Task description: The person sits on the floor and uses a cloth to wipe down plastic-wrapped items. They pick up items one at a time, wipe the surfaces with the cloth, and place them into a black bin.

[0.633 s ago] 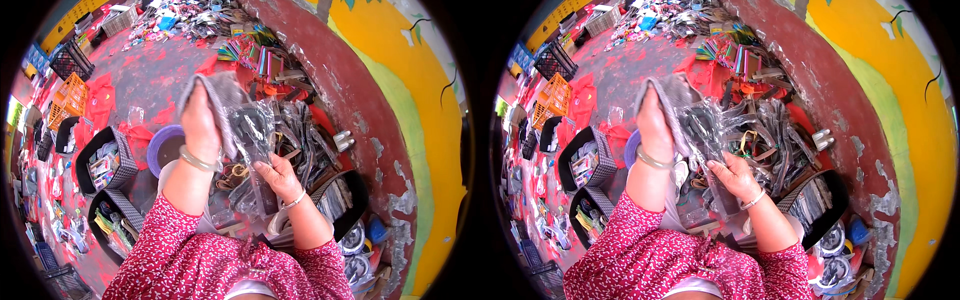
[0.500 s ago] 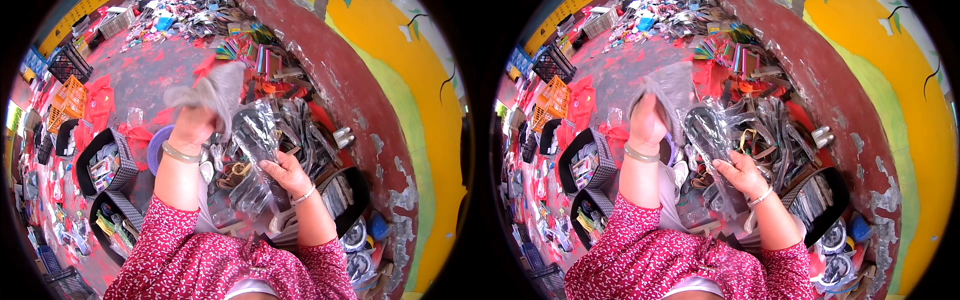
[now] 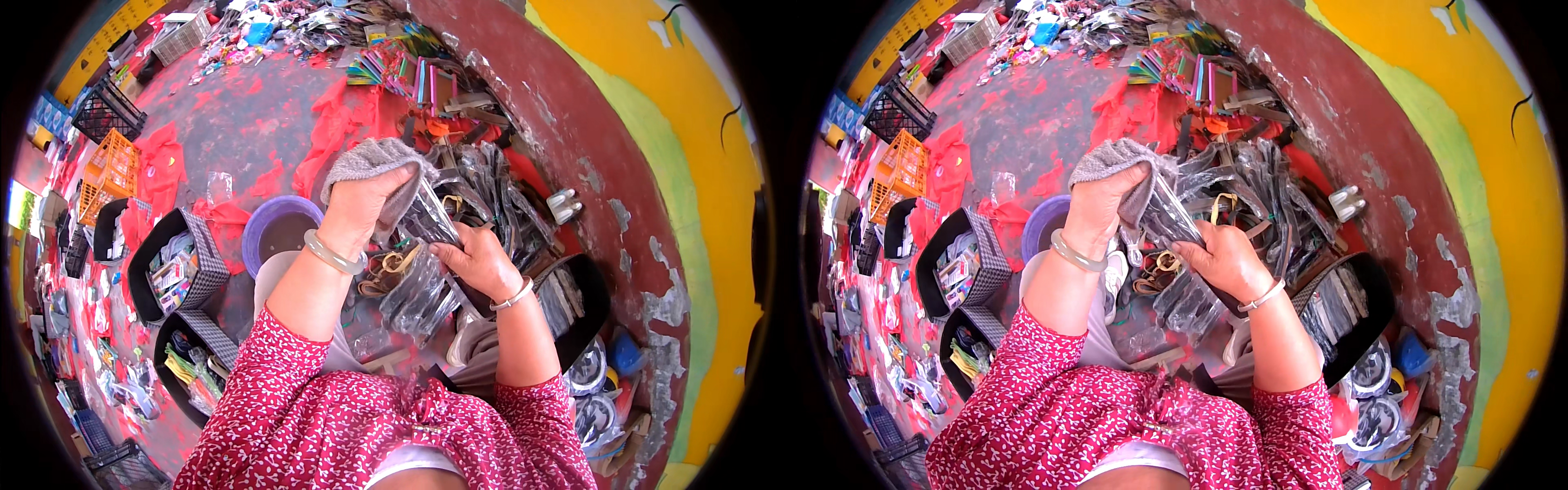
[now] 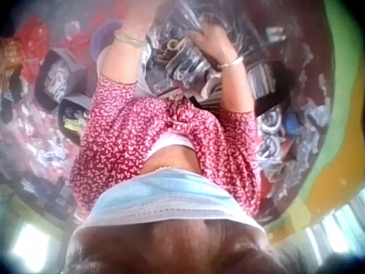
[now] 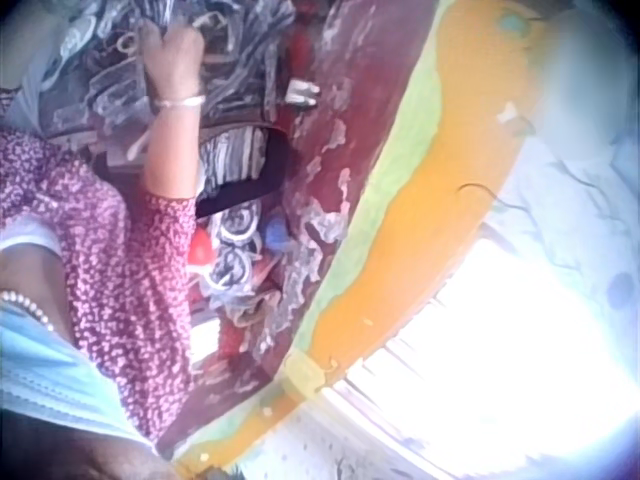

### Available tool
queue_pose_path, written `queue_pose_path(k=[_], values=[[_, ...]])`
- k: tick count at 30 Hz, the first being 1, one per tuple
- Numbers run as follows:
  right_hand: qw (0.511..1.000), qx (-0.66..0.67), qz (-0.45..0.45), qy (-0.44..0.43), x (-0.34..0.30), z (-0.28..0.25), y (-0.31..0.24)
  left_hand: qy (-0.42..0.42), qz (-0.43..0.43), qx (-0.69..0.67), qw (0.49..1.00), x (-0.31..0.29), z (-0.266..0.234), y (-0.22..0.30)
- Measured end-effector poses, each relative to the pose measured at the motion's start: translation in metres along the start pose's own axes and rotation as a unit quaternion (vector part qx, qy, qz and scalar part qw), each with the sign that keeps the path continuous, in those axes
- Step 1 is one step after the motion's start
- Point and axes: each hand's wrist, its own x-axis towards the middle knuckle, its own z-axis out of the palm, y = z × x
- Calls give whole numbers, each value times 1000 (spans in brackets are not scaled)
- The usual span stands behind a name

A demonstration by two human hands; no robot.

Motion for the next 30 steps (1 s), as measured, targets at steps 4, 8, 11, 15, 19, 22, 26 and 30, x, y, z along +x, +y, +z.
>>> queue_pose_path(k=[4,8,11,15,19,22,26,30], values=[[998,61,0,-10,1,0,2,54,0,-45,998,1,-2,-6],[994,101,11,-27,0,-2,2,48,-30,-84,995,3,-5,-3],[994,102,8,-43,-2,-3,5,79,11,-58,995,3,-1,10],[973,223,29,-44,-10,-16,8,81,63,-69,992,17,-31,32],[943,309,-25,119,2,-9,17,-34,63,-60,996,12,-28,25],[950,236,-4,206,9,-11,19,-137,5,-38,990,7,-29,9],[942,-80,23,326,10,-5,9,-160,-57,-12,985,1,4,-18],[899,-290,-55,325,10,8,-1,-114,-88,-114,983,-16,17,-38]])
